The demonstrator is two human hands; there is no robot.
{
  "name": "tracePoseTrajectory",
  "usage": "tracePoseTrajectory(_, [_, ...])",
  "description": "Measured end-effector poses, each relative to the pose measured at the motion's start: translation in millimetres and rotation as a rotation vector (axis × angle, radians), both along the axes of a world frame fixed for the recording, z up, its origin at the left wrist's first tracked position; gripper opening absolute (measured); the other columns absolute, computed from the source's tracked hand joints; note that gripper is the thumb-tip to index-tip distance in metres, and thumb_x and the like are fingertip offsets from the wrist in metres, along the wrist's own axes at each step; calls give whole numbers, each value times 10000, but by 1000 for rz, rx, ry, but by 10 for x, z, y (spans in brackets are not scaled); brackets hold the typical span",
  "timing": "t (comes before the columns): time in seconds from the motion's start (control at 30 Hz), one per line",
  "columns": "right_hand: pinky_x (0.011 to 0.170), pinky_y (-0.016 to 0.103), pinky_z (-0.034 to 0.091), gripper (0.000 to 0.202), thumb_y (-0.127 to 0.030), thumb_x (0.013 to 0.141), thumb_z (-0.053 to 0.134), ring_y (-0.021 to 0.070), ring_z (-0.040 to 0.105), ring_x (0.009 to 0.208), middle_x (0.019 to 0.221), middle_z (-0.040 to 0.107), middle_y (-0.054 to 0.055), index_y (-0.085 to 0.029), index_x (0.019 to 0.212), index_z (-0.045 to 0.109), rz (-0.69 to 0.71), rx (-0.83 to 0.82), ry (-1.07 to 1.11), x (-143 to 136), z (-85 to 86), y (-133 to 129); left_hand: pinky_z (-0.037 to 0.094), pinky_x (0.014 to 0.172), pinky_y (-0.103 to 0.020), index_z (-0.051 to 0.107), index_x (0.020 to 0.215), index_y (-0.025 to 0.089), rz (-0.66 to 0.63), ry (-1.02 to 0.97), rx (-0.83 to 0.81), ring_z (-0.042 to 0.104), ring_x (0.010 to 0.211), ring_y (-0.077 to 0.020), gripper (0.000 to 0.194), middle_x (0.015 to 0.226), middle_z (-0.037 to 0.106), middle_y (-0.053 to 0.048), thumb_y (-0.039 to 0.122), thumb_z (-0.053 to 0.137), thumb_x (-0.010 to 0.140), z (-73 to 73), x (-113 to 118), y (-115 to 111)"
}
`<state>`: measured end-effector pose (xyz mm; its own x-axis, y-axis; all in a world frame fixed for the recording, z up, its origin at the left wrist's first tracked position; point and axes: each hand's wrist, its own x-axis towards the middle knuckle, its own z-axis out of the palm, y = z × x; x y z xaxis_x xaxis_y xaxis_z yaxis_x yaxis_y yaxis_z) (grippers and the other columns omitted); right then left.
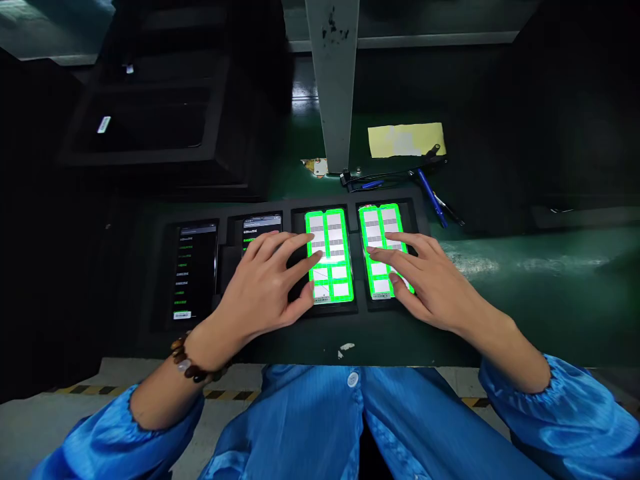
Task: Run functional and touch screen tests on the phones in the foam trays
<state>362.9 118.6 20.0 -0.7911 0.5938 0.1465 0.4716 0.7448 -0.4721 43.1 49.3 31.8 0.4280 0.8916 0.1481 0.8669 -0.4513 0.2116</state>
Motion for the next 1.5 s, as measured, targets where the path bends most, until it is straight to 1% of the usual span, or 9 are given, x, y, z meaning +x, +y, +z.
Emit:
tracePoseTrajectory(0.17, [1158,596,461,487,-158,1061,495,374,500,1538,1419,738,108,-246,1535,565,-106,3,-57,312,18,-1,467,1178,-661,756,1374,224,-104,-22,-21,593,1377,-408,435,1551,639,-166,355,592,993,-20,261,186])
tracePoseTrajectory(0.3, [1155,589,471,477,-173,1063,501,368,491,1546,1446,717,99,-259,1528,564,-143,5,-79,439,26,12,464,1176,-651,751,1381,213,-118,-12,-4,590,1380,-402,438,1548,638,-167,346,561,1009,-30,295,224])
tracePoseTrajectory(0.57, [1133,608,473,461,-167,1065,480,384,539,1487,1389,752,119,-225,1514,568,-32,5,-15,36,-25,148,480,1142,-634,765,1366,206,81,47,10,573,1382,-413,419,1538,642,-165,332,585,1010,4,-60,38])
tracePoseTrajectory(0.7, [1123,592,477,410,-171,1068,476,382,539,1482,1373,754,130,-204,1455,607,18,15,-13,-86,-25,183,482,1148,-636,775,1350,181,77,47,30,579,1369,-410,414,1518,651,-181,320,580,1011,3,-52,37])
tracePoseTrajectory(0.9, [1116,600,482,470,-189,1080,473,373,536,1499,1407,728,124,-268,1532,579,-104,0,-46,199,-10,157,504,1109,-640,755,1375,166,-30,2,24,603,1318,-409,451,1492,671,-189,342,551,1014,-37,239,220])
tracePoseTrajectory(1.07, [1113,613,484,478,-202,1089,475,377,501,1536,1260,759,108,-289,1547,578,-180,-24,-65,424,-14,161,492,1130,-642,752,1379,166,-37,-16,2,595,1345,-407,453,1509,667,-184,341,534,1022,-48,311,290])
tracePoseTrajectory(1.3, [1116,603,475,451,-199,1087,460,380,533,1491,1421,733,111,-266,1511,598,-76,-2,8,19,-62,332,479,1133,-648,744,1404,216,211,34,-16,569,1381,-411,437,1542,640,-163,302,529,1033,-7,13,187])
tracePoseTrajectory(1.4, [1127,587,470,406,-194,1082,454,376,544,1479,1394,749,113,-236,1441,639,-16,16,34,-173,-74,377,476,1135,-645,746,1399,223,235,24,-12,561,1384,-408,429,1544,637,-160,296,539,1030,-19,-7,173])
tracePoseTrajectory(1.5, [1125,588,470,391,-185,1085,449,376,563,1458,1372,751,137,-211,1416,653,-44,62,32,-175,-70,386,473,1143,-632,741,1401,213,206,19,-1,554,1389,-404,428,1552,629,-160,296,533,1036,-48,72,225])
